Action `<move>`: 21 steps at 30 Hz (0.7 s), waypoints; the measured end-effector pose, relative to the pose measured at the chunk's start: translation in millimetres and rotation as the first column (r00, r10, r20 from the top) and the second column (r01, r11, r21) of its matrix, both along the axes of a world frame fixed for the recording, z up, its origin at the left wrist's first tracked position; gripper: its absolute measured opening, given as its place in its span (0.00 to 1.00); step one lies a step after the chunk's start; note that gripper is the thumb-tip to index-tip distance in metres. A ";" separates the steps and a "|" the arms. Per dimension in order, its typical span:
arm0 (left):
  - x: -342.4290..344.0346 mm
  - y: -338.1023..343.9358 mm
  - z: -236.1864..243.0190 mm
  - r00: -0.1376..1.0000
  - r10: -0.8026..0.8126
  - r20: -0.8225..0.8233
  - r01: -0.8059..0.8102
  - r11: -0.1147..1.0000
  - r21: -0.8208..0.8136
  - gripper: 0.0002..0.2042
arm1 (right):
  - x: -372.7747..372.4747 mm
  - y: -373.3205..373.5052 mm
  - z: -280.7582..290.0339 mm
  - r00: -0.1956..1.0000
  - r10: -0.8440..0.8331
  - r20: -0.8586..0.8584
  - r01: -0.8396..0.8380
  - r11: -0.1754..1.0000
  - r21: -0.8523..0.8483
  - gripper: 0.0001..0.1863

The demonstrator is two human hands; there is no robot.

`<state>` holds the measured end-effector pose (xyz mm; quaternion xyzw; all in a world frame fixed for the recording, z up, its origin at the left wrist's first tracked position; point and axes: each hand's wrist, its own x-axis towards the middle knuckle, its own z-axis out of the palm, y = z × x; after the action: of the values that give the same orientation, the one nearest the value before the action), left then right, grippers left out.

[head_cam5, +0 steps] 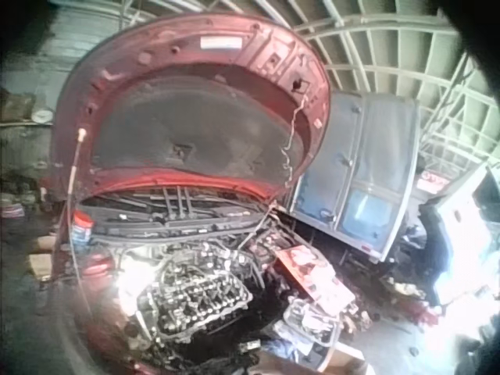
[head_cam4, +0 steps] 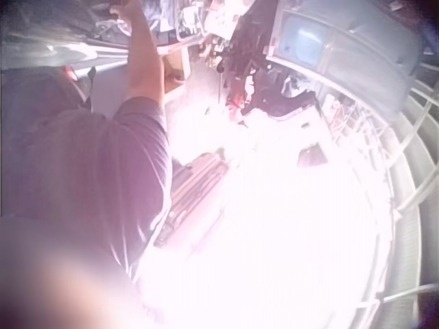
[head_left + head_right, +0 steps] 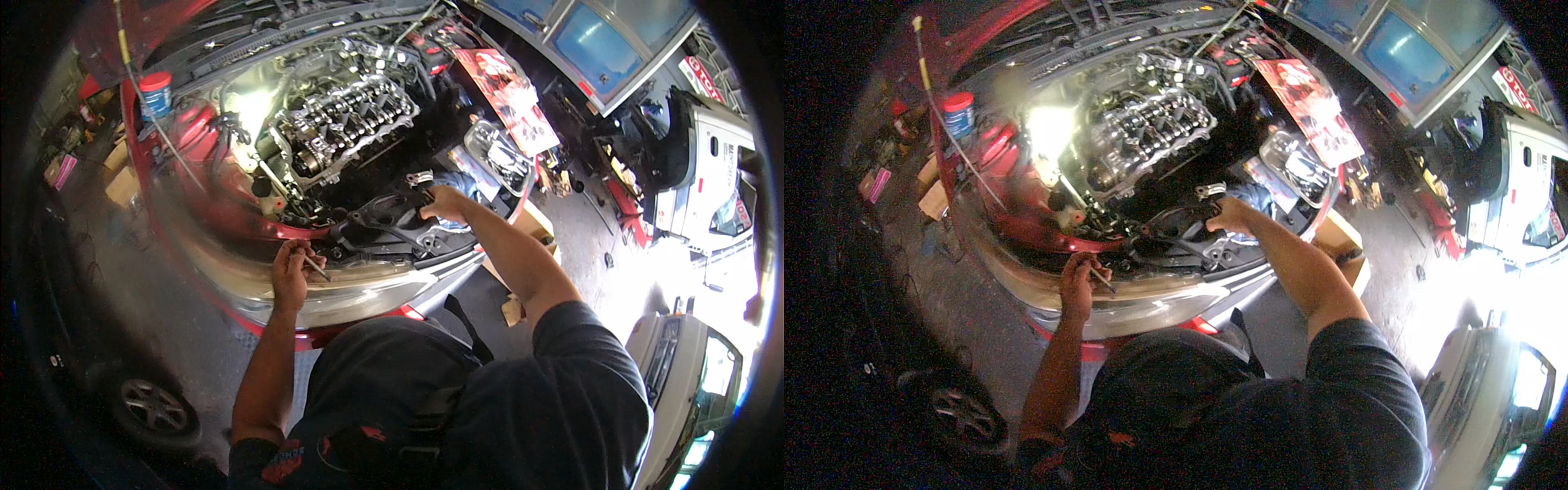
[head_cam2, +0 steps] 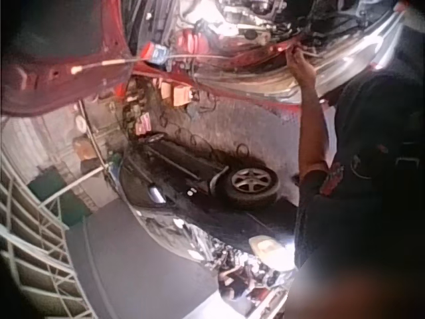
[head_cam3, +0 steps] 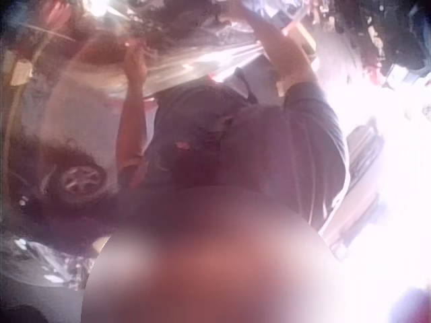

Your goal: The person works on a car engine with the hood open, using a rag to wipe components and a socket wrench to tighten bolts on the cylinder head. They retrieve parts from a box and continue adjusting engine components throughout the clip.

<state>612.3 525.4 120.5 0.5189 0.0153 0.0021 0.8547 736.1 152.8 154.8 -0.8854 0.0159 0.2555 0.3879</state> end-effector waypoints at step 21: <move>-12.3 -68.1 135.0 0.970 -0.075 0.233 0.094 0.993 -0.071 0.20 | -146.5 49.7 128.2 0.941 -0.209 0.264 -0.010 0.766 0.643 0.12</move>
<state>600.0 457.4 255.5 0.4800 -0.1059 0.0252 0.8705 589.6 202.5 283.0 -0.7288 -0.0871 0.0771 0.6747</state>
